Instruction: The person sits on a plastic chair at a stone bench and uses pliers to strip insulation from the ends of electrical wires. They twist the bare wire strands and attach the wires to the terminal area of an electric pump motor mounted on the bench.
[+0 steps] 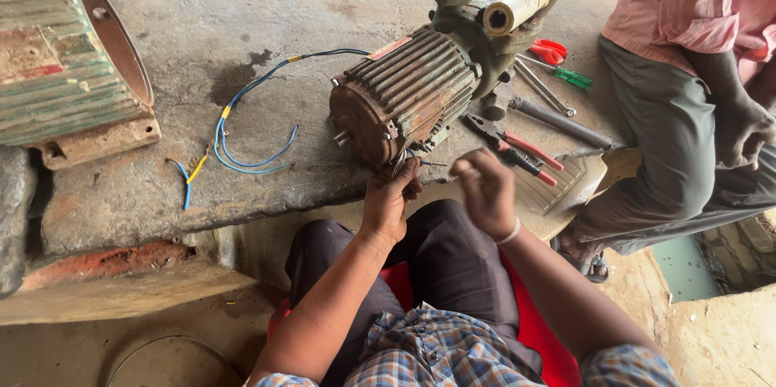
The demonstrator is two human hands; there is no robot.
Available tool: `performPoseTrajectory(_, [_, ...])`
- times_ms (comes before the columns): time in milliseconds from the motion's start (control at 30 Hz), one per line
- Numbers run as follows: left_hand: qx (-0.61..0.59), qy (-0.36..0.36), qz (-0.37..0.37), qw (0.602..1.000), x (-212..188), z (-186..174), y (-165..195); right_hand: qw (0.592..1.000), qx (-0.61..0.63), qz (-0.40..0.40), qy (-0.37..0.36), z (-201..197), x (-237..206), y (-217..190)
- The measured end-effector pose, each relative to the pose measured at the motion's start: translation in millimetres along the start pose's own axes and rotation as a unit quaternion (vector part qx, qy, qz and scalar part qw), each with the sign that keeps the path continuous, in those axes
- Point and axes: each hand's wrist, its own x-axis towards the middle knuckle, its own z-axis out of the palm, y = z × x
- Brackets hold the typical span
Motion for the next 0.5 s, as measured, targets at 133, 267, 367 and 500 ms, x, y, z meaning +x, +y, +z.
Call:
performPoseTrajectory(133, [-0.024,-0.026,-0.006,0.999,-4,4,5,0.985,-0.155,0.078,-0.015,-47,10,28])
performPoseTrajectory(267, [0.009,-0.011,-0.035,0.999,-8,8,11,0.883,-0.398,0.076,-0.238,-90,33,51])
performPoseTrajectory(367, [0.025,-0.009,-0.052,0.998,-8,9,16,0.829,-0.44,0.185,-0.291,-86,31,57])
performPoseTrajectory(500, [0.016,-0.023,-0.039,0.999,-9,10,17,0.86,-0.347,0.256,-0.272,-80,19,67])
